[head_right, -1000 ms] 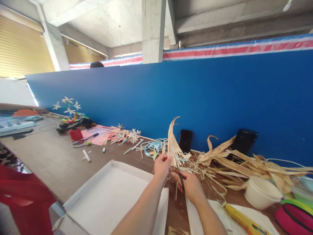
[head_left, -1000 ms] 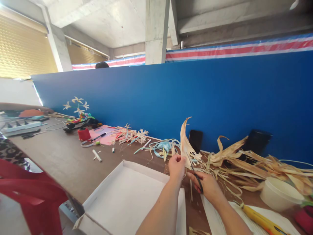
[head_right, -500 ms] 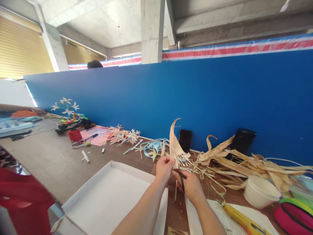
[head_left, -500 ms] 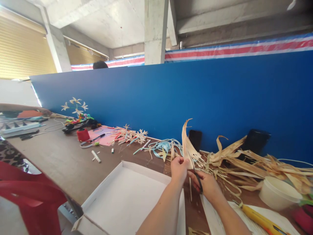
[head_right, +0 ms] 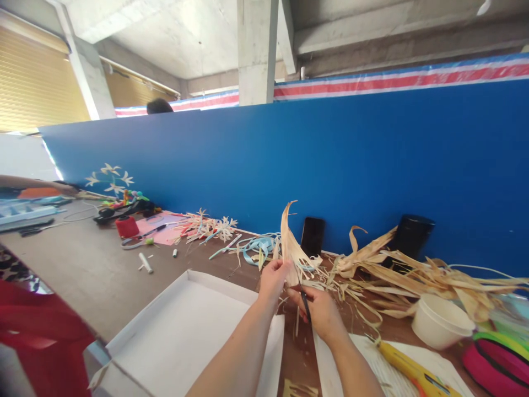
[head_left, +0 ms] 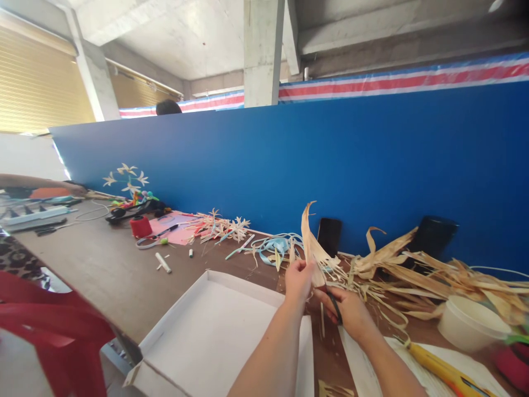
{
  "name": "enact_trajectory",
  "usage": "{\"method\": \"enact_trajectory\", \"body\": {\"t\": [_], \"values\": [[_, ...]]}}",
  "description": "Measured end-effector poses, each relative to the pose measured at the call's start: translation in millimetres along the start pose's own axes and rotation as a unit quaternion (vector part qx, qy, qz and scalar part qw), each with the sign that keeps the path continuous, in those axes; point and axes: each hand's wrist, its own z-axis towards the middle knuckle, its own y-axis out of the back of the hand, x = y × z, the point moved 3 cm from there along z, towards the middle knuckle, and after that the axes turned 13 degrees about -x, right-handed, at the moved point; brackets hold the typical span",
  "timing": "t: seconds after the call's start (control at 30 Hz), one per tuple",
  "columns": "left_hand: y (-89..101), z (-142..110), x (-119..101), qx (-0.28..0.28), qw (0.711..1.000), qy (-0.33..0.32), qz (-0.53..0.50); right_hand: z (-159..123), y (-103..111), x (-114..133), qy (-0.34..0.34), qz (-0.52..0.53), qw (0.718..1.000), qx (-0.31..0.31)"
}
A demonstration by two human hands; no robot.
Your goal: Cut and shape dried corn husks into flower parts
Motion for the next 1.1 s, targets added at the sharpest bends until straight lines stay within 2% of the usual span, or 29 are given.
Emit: {"method": "enact_trajectory", "body": {"t": [0.13,0.27,0.57,1.1], "values": [[4.6,4.8,-1.3,-0.035,0.999,-0.012,-0.013,-2.0,-2.2,2.7,0.017,-0.013,1.0,0.02],[3.9,6.1,-1.1,-0.026,0.999,-0.015,-0.028,-1.0,-1.4,1.4,0.026,-0.027,0.999,0.018],[3.4,5.6,-1.7,-0.022,0.999,-0.021,-0.01,-0.5,-0.4,0.5,-0.001,-0.019,1.0,0.014],[2.6,-1.2,-8.0,-0.02,0.999,0.032,-0.014,2.1,0.3,-4.2,0.017,-0.033,0.999,0.0]]}}
